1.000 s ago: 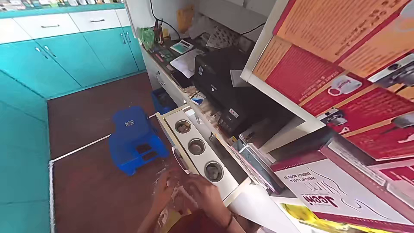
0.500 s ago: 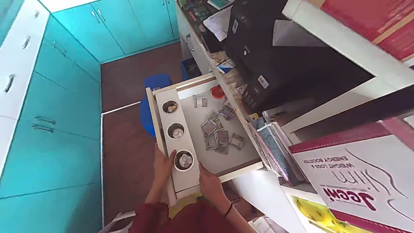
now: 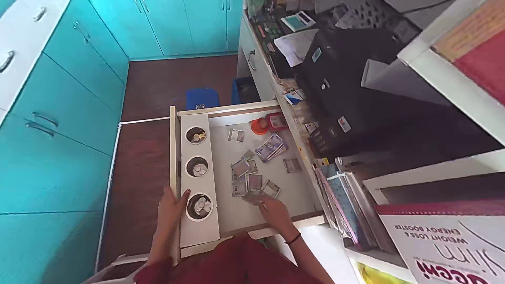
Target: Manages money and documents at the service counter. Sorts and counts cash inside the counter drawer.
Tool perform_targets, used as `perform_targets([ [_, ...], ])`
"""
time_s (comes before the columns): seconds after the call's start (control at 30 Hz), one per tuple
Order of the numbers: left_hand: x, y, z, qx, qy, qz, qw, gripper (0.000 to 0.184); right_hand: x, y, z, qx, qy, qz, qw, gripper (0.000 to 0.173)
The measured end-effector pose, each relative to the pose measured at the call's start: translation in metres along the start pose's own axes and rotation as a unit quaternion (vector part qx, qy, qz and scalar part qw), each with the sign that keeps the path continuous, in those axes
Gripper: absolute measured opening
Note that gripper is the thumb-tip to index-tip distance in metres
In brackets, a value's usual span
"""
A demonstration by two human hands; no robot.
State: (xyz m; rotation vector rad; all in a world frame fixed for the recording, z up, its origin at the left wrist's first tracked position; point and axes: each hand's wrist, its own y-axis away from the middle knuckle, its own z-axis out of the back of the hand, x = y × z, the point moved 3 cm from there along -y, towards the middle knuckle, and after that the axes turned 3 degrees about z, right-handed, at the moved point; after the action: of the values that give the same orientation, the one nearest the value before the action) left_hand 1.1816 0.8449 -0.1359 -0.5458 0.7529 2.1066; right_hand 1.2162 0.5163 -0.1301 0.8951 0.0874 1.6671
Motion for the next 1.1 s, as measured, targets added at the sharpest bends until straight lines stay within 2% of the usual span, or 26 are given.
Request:
perform_targets([
  [0.13, 0.009, -0.005, 0.003, -0.002, 0.023, -0.008, 1.000, 0.082, -0.019, -0.038, 0.027, -0.026, 0.021, -0.020, 0.999, 0.039],
  [0.33, 0.005, -0.005, 0.002, 0.006, 0.038, -0.005, 0.999, 0.082, 0.003, -0.113, 0.063, -0.008, 0.082, -0.043, 0.996, 0.042],
  [0.4, 0.006, -0.004, 0.003, 0.001, 0.039, -0.003, 0.999, 0.081, 0.014, -0.128, 0.053, -0.003, 0.093, -0.022, 0.995, 0.044],
  [0.53, 0.009, -0.007, 0.003, 0.008, 0.041, 0.008, 0.999, 0.084, 0.019, -0.139, 0.004, 0.009, 0.124, 0.127, 0.984, 0.066],
  [0.63, 0.007, -0.007, 0.002, 0.009, 0.030, 0.008, 0.999, 0.083, 0.007, -0.138, -0.014, 0.061, 0.158, 0.140, 0.975, 0.076],
  [0.7, 0.006, -0.006, 0.003, 0.009, 0.034, 0.000, 0.999, 0.083, -0.005, -0.133, -0.007, 0.056, 0.140, 0.126, 0.980, 0.068],
  [0.77, 0.006, -0.006, 0.002, 0.005, 0.038, -0.002, 0.999, 0.082, -0.015, -0.121, 0.016, -0.015, 0.072, 0.118, 0.990, 0.051],
  [0.87, 0.006, -0.006, 0.002, 0.016, 0.035, 0.001, 0.999, 0.083, -0.029, -0.095, 0.055, -0.114, -0.012, 0.062, 0.991, 0.042],
  [0.93, 0.009, -0.007, 0.003, 0.040, 0.034, -0.018, 0.998, 0.090, -0.039, -0.083, 0.068, -0.149, -0.027, 0.041, 0.988, 0.035],
  [1.03, 0.019, -0.012, 0.005, 0.079, 0.049, -0.057, 0.994, 0.102, -0.043, -0.089, 0.065, -0.101, -0.030, -0.002, 0.994, 0.032],
  [1.1, 0.021, -0.012, 0.004, 0.082, 0.057, -0.065, 0.993, 0.103, -0.031, -0.107, 0.054, -0.070, -0.027, -0.034, 0.997, 0.033],
])
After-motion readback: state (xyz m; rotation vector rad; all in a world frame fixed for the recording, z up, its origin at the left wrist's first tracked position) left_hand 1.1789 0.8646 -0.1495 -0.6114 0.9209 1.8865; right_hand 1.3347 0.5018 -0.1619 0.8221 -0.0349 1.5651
